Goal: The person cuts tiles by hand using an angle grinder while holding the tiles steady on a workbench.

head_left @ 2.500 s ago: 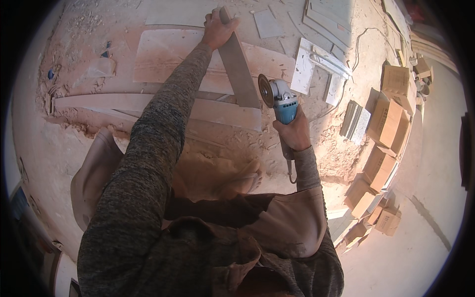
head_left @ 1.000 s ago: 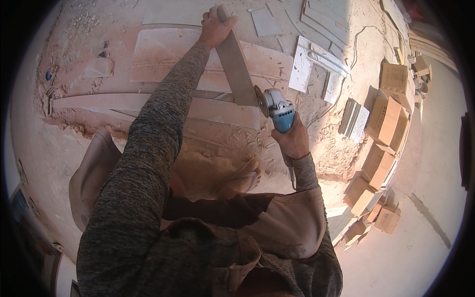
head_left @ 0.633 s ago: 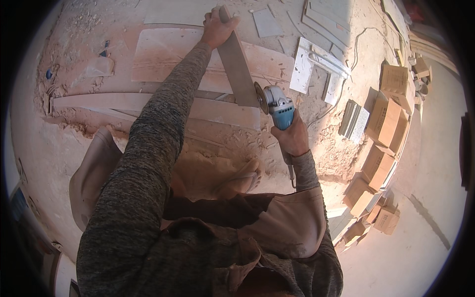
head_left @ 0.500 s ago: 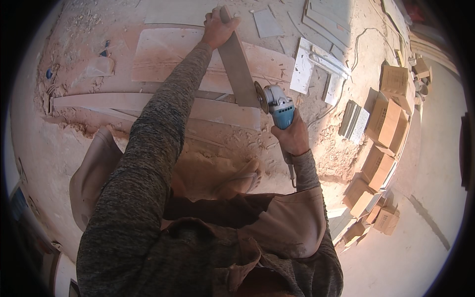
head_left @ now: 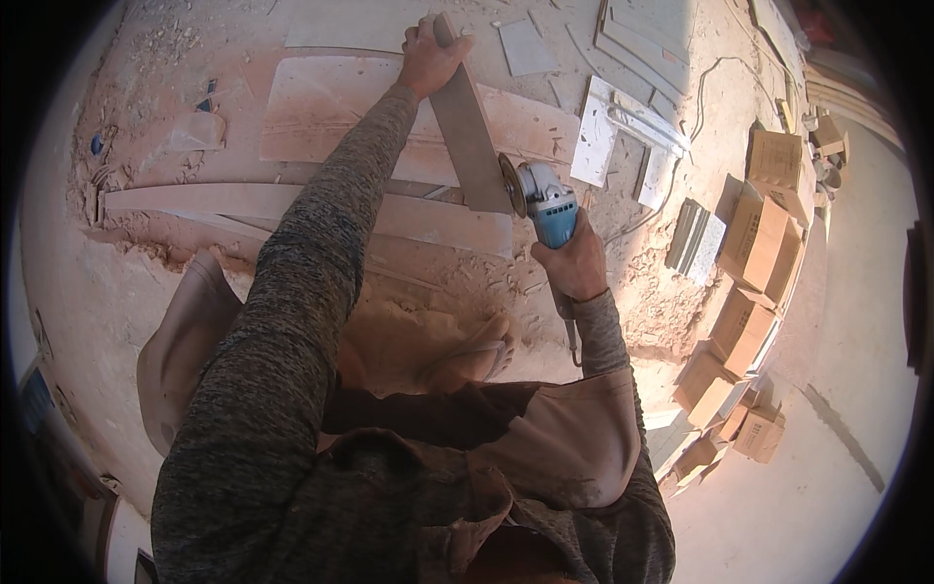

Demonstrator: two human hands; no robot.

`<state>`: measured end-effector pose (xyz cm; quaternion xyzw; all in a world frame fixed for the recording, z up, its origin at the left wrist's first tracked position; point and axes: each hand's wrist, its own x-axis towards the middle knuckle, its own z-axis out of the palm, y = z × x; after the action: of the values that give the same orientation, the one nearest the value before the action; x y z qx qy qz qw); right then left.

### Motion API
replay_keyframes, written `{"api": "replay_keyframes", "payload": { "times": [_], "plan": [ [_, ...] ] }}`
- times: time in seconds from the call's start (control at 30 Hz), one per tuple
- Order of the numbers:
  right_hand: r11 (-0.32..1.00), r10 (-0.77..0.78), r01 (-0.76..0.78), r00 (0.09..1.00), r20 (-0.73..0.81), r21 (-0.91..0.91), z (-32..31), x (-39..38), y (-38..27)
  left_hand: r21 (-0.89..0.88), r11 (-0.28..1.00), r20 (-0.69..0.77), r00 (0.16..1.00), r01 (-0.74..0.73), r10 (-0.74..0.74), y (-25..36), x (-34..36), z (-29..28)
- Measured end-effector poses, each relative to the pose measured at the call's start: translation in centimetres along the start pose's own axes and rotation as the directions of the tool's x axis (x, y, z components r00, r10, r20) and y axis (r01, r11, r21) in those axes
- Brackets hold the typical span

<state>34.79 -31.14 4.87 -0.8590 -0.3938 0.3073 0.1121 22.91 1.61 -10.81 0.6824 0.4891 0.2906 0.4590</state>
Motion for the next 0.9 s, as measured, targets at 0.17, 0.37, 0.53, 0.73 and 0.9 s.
{"api": "replay_keyframes", "payload": {
  "times": [0.17, 0.37, 0.53, 0.73, 0.9],
  "plan": [
    [1.000, 0.004, -0.004, 1.000, 0.001, -0.006, -0.1, 0.3, -0.4, -0.006, 1.000, 0.001, 1.000, 0.013, -0.013, 0.1, 0.0, 0.0],
    [1.000, 0.006, -0.006, 1.000, -0.005, -0.006, -0.2, 0.4, -0.8, -0.024, 0.999, 0.015, 1.000, 0.025, -0.025, 0.2, 0.0, -0.1],
    [1.000, -0.006, 0.006, 1.000, -0.008, -0.009, -0.1, 0.7, -0.8, -0.013, 1.000, 0.007, 1.000, 0.013, -0.013, 0.2, -0.1, -0.1],
    [1.000, -0.005, 0.004, 1.000, -0.004, -0.005, -0.2, 0.9, -1.0, -0.019, 1.000, 0.009, 1.000, 0.005, -0.004, 0.1, -0.1, 0.0],
    [1.000, -0.020, 0.020, 1.000, -0.014, -0.003, 0.0, 1.1, -1.0, -0.014, 1.000, 0.011, 1.000, 0.021, -0.020, 0.2, 0.0, -0.1]
  ]
}}
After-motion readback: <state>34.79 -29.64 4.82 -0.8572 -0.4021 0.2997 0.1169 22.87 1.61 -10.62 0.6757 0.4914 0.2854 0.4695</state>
